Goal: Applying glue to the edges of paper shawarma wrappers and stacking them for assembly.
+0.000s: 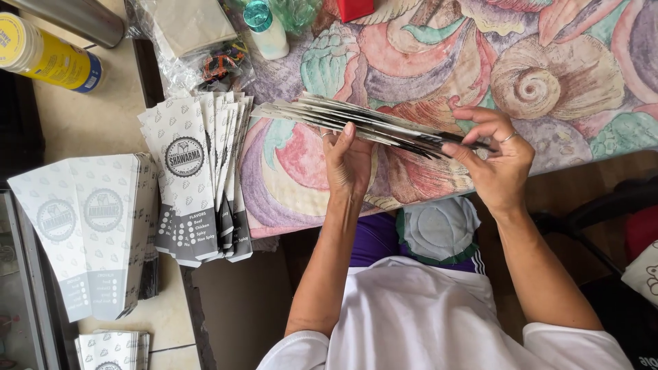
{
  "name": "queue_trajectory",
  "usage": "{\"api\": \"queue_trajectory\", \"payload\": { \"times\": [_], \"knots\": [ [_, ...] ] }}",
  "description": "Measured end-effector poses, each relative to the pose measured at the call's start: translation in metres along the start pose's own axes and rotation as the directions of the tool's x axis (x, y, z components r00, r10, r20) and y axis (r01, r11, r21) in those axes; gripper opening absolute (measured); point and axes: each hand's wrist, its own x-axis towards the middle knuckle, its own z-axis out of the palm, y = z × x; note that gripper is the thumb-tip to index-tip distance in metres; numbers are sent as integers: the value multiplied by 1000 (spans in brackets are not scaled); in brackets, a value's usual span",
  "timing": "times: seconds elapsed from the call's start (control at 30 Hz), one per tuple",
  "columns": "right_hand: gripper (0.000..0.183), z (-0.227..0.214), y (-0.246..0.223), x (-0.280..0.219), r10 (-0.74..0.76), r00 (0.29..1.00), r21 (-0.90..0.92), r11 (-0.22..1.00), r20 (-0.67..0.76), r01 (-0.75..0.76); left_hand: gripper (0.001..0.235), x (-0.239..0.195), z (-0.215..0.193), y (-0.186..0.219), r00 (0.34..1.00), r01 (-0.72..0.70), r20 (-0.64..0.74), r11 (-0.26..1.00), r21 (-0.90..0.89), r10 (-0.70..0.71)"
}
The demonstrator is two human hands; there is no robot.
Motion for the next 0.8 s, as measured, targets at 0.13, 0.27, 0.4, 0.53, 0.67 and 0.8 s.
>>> {"api": "queue_trajectory", "payload": {
  "times": [0.13, 0.27, 0.4, 0.53, 0.67, 0.8],
  "knots": [
    [25, -7, -4, -4, -34, 998, -48, 998, 56, 36, 46, 0, -11, 0, 1000, -16, 4, 999, 36, 15],
    [42, -12, -9, -4, -30, 994, -2, 1000, 104, 31, 78, 2, -16, -3, 1000, -9, -13, 998, -55, 9],
    [44, -15, 8, -20, 10, 994, 22, 1000, 113, -13, 77, 2, -16, -1, 1000, -7, -23, 999, -38, 6],
    [9, -16, 18, -27, 21, 999, 21, 1000, -39, -20, 76, 8, -21, 1, 999, -35, -25, 999, -4, 35],
    [15, -16, 10, -18, 82, 992, 12, 997, -92, -81, 45, 4, -14, -1, 999, -20, -46, 998, 56, 22],
    [11, -13, 14, -17, 116, 990, 178, 979, -81, -100, 50, 1, -8, 0, 1000, -25, -11, 997, 72, 26]
  ]
}}
